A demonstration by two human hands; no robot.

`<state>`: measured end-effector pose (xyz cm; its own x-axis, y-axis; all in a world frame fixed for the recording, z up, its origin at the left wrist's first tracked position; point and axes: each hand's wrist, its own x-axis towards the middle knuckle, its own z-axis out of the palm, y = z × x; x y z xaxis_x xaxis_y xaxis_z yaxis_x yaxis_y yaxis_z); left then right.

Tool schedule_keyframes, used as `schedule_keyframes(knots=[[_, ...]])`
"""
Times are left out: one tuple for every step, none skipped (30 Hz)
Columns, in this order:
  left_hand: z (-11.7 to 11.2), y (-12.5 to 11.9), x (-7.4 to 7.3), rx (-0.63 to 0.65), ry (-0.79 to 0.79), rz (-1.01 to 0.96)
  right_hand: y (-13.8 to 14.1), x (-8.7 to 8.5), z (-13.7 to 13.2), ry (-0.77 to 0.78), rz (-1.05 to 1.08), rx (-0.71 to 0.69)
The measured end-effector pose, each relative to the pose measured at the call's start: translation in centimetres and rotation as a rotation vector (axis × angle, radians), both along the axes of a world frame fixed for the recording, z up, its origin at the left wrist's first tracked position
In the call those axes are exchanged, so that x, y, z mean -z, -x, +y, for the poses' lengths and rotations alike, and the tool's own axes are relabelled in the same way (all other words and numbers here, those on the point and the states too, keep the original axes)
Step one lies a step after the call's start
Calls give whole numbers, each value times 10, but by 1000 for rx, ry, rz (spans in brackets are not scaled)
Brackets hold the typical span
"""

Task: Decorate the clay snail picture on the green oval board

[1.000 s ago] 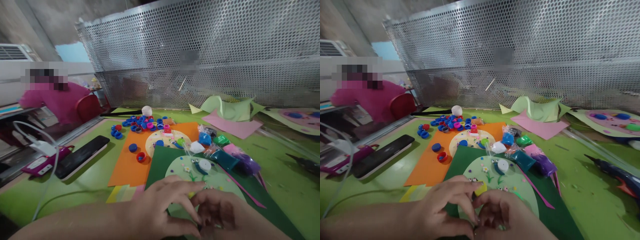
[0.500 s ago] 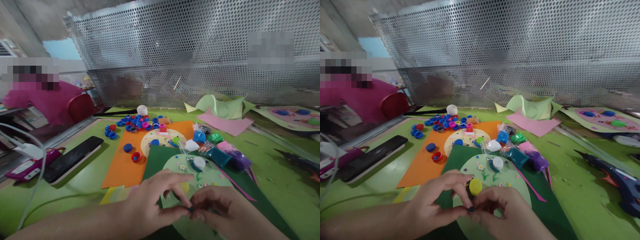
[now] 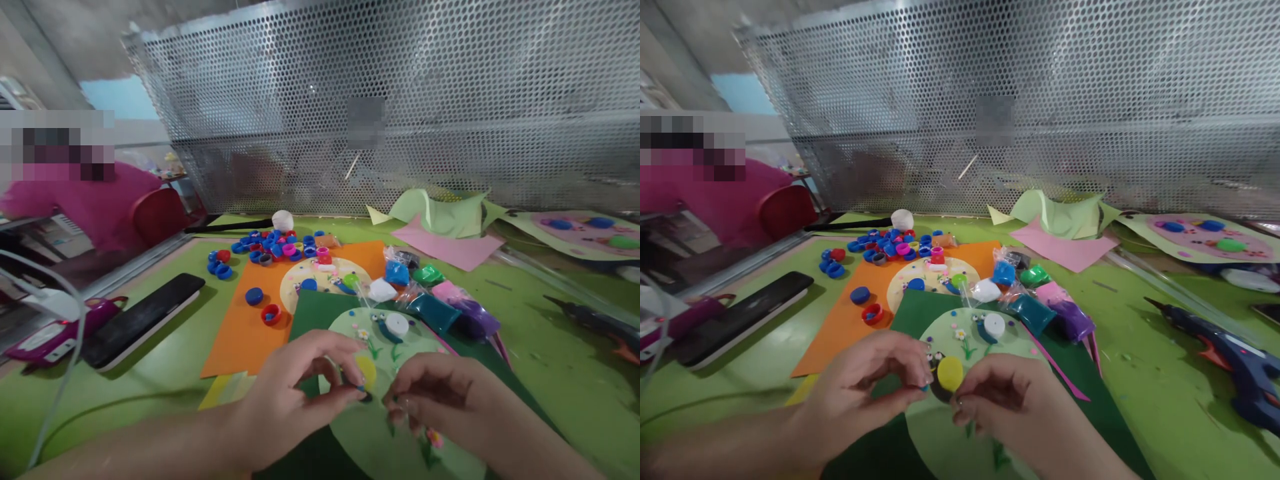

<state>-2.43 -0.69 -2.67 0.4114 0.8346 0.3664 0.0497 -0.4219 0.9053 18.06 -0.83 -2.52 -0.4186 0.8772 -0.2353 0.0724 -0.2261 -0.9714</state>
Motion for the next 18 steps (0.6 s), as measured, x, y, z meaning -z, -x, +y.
schedule_keyframes(knots=[[0, 0, 1, 9, 2, -11, 0, 0, 0, 34, 29, -8], [0, 0, 1, 16, -2, -15, 0, 1, 1, 61, 54, -14], [0, 1, 2, 22, -13, -12, -1, 2, 2, 74, 71, -13], [0, 2, 2, 23, -27, 3, -1, 3, 3, 74, 74, -6], [1, 3, 1, 25, -47, 31, -2, 4, 4, 68, 62, 3], [2, 5, 0, 26, -70, 80, -4, 4, 4, 57, 38, 13], [4, 6, -1, 33, -102, 132, -5, 4, 5, 46, 12, 16], [5, 7, -3, 39, -137, 179, -6, 4, 5, 38, -11, 9], [7, 9, -5, 44, -175, 213, -7, 3, 5, 33, -33, -1], [9, 10, -6, 46, -203, 235, -9, 2, 5, 26, -53, -7], [10, 11, -7, 48, -225, 245, -9, 1, 5, 17, -66, -9], [12, 12, -8, 46, -239, 251, -10, 0, 4, 11, -76, -5], [14, 13, -7, 47, -255, 270, -11, -1, 4, 7, -81, 3], [15, 15, -6, 52, -279, 307, -12, -2, 5, 4, -79, 13], [17, 16, -5, 63, -311, 347, -13, -2, 5, 2, -74, 12], [18, 18, -2, 79, -350, 384, -13, -1, 7, -1, -70, -2], [20, 19, 1, 97, -395, 412, -14, 0, 8, -8, -72, -18], [20, 20, 4, 119, -438, 432, -14, 1, 10, -20, -77, -31]])
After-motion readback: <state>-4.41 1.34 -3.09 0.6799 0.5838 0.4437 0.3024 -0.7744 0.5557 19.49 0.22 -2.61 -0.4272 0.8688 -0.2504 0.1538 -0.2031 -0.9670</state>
